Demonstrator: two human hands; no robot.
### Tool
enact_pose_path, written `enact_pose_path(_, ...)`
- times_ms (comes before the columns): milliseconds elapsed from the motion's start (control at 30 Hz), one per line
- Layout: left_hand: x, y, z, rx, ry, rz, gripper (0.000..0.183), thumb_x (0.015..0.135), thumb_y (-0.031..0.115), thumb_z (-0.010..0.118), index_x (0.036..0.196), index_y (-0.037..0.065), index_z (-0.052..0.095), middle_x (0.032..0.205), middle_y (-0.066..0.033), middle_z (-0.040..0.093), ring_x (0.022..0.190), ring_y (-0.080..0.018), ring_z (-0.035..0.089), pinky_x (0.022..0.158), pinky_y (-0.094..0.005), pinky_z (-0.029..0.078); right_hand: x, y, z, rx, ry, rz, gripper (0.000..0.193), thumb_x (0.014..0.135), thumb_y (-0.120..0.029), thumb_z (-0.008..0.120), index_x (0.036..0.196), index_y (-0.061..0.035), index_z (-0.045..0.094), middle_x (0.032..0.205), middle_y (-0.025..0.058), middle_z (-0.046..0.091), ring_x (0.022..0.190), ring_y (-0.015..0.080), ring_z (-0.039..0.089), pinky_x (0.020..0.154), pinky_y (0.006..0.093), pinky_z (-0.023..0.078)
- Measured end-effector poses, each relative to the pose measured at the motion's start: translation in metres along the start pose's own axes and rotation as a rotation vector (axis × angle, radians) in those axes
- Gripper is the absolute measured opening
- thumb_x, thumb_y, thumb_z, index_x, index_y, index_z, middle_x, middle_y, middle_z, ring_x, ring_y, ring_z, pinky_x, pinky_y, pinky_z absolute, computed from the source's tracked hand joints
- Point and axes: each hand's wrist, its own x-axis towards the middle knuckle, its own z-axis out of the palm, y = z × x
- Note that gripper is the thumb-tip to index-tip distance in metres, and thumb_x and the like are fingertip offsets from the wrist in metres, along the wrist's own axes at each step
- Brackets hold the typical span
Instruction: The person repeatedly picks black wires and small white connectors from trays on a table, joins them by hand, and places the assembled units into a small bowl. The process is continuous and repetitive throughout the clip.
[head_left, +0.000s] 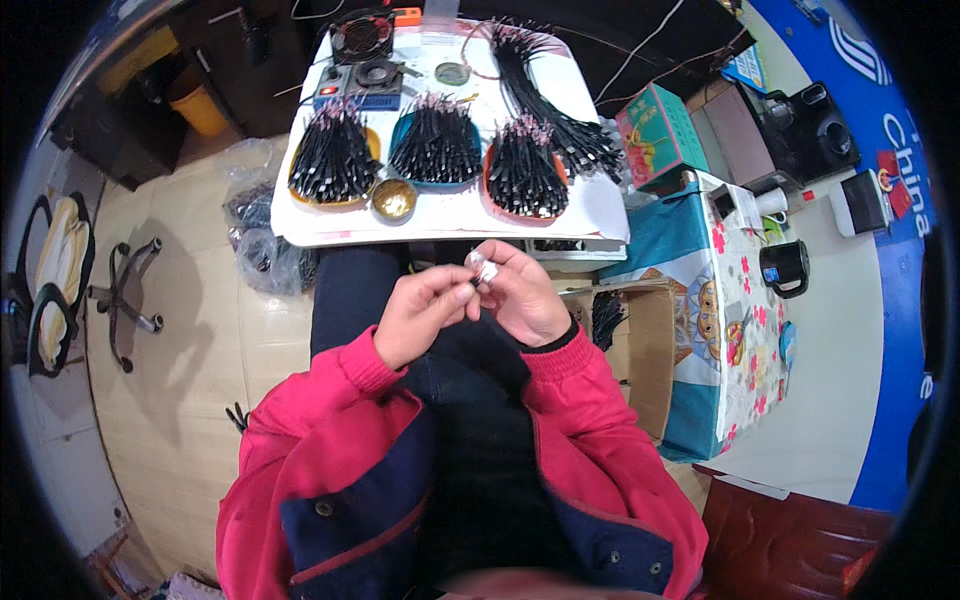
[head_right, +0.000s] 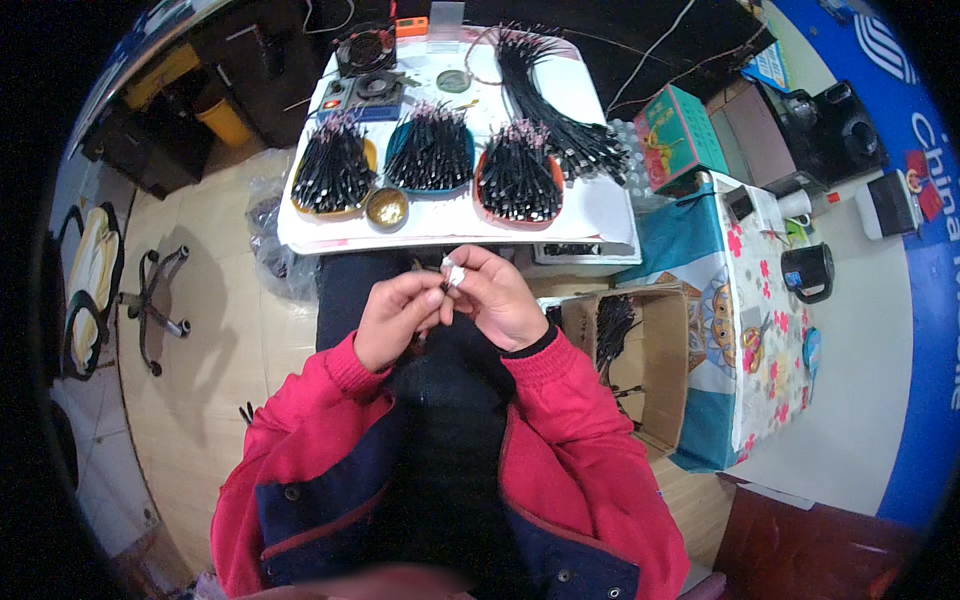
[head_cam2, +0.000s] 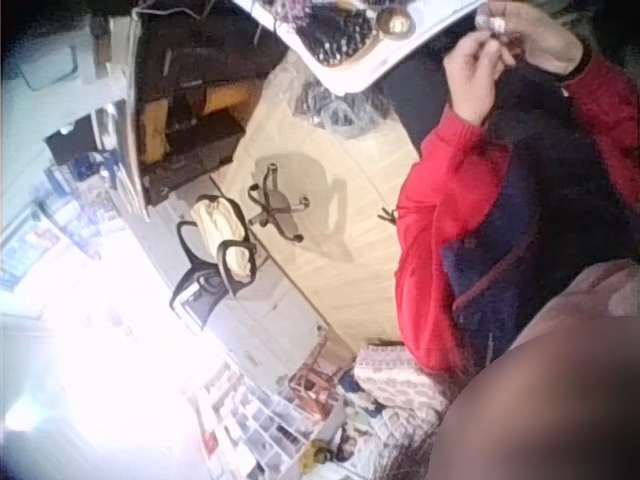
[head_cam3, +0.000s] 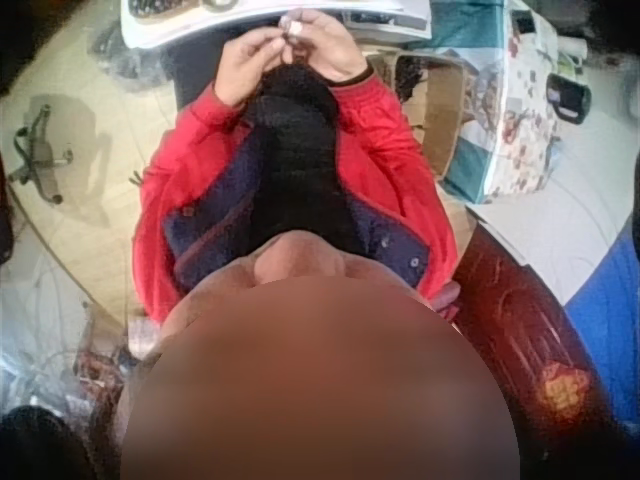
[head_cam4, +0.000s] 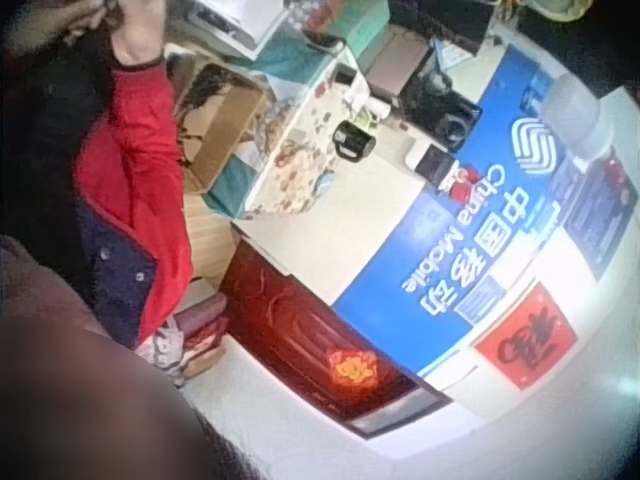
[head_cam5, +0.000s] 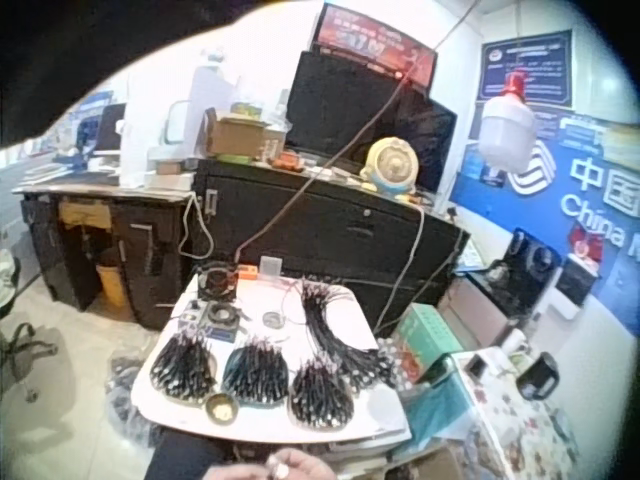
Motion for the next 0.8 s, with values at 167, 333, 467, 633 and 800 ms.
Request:
enact_pose_path(167,0.003,-0.005,-0.007,0.244,-0.015,0.004,0.017,0.098,0.008,0.054,0.104,-0.004,0.064,0.077,-0.0033,0.062,0.064,-0.003,0.049,0.054,-0.0166,0.035,0.004,0.011,-0.004,0.278,-0.108,0.123,0.019,0.095,-0.012,0.058,0.112,-0.0038,0.056,0.096,0.0055,0.062,0.082,0.0168,0.063,0.073,0.0283,0.051)
enact_pose_path(333,0.017,-0.024,-0.016,-0.037,0.058,-0.149,0.017,0.098,0.009,0.054,0.098,-0.004,0.065,0.072,-0.004,0.06,0.055,-0.0027,0.042,0.05,-0.0177,0.031,0.026,-0.064,-0.057,-0.482,0.203,-0.075,0.015,0.093,-0.011,0.061,0.107,-0.0058,0.059,0.088,-0.0002,0.061,0.075,0.0078,0.059,0.063,0.0209,0.047)
enact_pose_path(467,0.028,-0.039,-0.022,-0.185,0.095,-0.193,0.017,0.098,0.01,0.054,0.096,-0.004,0.064,0.071,-0.0047,0.06,0.053,-0.0034,0.04,0.048,-0.0183,0.031,0.098,-0.165,-0.147,-1.752,0.681,-0.518,0.015,0.083,-0.014,0.069,0.093,-0.0032,0.064,0.09,0.0104,0.065,0.077,0.0268,0.065,0.069,0.0378,0.052)
enact_pose_path(633,0.034,-0.054,-0.025,-0.153,0.119,-0.185,0.018,0.099,0.011,0.054,0.094,-0.003,0.064,0.071,-0.005,0.06,0.053,-0.0051,0.04,0.05,-0.0197,0.032,0.145,-0.177,-0.208,-2.2,0.823,-0.148,0.013,0.081,-0.018,0.068,0.089,-0.0077,0.068,0.091,0.0169,0.064,0.087,0.0361,0.065,0.078,0.0464,0.053)
enact_pose_path(800,0.031,-0.053,-0.041,-0.075,0.163,-0.183,0.018,0.099,0.012,0.053,0.097,-0.002,0.064,0.078,-0.007,0.064,0.06,-0.0076,0.05,0.054,-0.02,0.04,0.135,-0.184,-0.181,-2.16,0.821,-0.352,0.01,0.082,-0.013,0.061,0.08,-0.0029,0.062,0.086,0.0183,0.063,0.081,0.0368,0.064,0.072,0.0479,0.051)
